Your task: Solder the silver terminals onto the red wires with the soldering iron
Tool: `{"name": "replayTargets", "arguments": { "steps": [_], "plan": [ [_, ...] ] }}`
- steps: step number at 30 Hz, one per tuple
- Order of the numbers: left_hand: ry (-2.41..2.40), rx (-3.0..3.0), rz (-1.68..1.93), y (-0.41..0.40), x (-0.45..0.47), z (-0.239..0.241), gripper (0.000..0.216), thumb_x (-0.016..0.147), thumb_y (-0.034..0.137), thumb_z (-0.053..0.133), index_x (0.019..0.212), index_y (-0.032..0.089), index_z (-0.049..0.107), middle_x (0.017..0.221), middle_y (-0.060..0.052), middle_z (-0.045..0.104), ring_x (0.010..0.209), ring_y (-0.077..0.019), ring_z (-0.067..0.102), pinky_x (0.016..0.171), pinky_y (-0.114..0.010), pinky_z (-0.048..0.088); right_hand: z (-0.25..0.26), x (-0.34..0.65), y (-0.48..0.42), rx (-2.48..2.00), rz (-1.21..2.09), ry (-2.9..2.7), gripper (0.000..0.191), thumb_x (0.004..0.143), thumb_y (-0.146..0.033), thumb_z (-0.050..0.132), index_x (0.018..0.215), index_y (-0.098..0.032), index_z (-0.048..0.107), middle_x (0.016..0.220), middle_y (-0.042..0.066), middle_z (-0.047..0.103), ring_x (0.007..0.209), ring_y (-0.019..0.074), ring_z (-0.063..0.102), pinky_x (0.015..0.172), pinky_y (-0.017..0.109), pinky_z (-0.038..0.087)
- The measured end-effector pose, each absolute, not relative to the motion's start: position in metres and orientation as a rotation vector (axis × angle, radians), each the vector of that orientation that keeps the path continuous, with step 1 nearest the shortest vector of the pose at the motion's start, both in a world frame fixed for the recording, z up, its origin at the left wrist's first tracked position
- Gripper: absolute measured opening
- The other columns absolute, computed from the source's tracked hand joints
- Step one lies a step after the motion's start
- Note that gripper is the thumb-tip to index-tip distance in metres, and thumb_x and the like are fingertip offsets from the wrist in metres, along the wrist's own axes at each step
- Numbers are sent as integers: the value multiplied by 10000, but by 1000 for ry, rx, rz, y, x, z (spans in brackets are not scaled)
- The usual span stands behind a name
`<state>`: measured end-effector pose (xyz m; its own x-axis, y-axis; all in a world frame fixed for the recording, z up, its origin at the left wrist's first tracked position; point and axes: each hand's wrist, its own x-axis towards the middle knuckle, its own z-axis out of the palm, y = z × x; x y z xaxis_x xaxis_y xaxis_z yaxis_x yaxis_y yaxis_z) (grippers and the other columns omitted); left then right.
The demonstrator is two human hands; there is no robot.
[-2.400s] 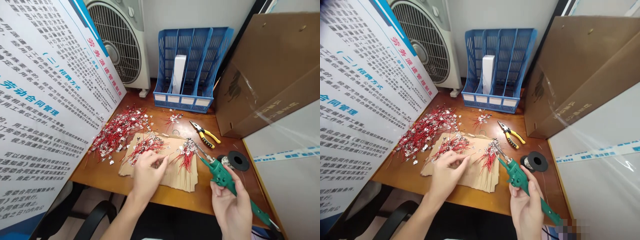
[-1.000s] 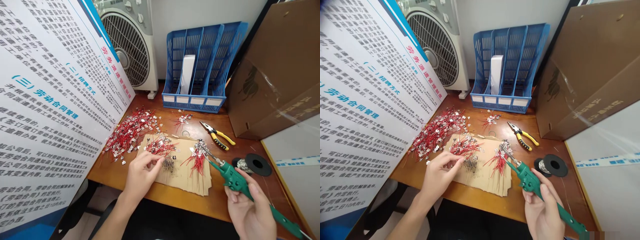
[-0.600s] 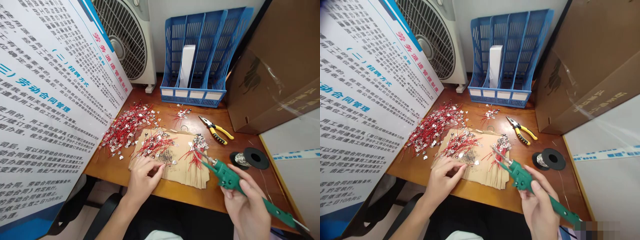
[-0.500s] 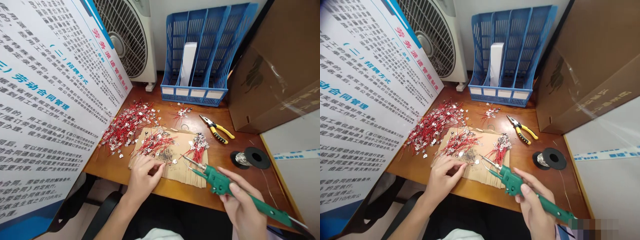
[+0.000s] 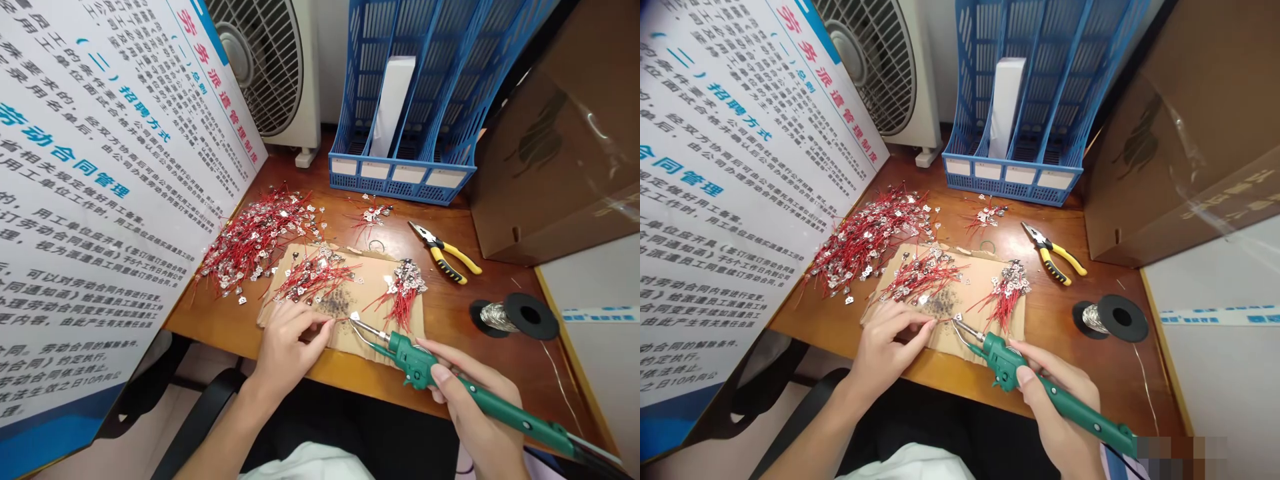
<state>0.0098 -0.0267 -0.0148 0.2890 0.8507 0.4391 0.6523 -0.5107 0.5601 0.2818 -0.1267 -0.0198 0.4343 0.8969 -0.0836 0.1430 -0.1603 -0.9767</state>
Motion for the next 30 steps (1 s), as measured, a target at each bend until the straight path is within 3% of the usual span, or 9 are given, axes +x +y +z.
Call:
{"name": "replayTargets", "arguments": {
  "steps": [12, 17, 22, 30],
  "plan": [
    [1352, 2272, 1056, -27, 10, -18, 141, 1050, 182, 792, 921, 231, 823, 802, -1, 771, 748, -196, 656, 772, -363, 484, -16, 281, -124, -1639, 823, -951, 241, 926, -438, 847, 1053, -280, 977, 569, 13, 638, 497, 177, 586, 486, 271, 521],
    [1331, 2291, 1095, -27, 9, -20, 126, 1045, 172, 806, 930, 222, 819, 808, 3, 774, 733, -187, 645, 764, -360, 485, -21, 284, -125, -1640, 840, -953, 241, 944, -369, 819, 1099, -266, 971, 649, 18, 695, 505, 163, 624, 493, 249, 544],
    [1337, 2295, 1090, -27, 9, -21, 123, 1046, 175, 807, 936, 228, 821, 831, -4, 796, 741, -194, 659, 754, -367, 491, -25, 288, -125, -1576, 856, -958, 287, 965, -409, 818, 1126, -222, 966, 672, 42, 724, 481, 181, 636, 456, 277, 556],
    [1343, 2302, 1080, -26, 10, -19, 134, 1050, 179, 800, 925, 224, 821, 815, -1, 778, 735, -191, 647, 750, -363, 488, -22, 286, -124, -1593, 844, -988, 266, 962, -377, 809, 1120, -231, 966, 653, 37, 721, 481, 180, 637, 424, 254, 513]
  ]
}}
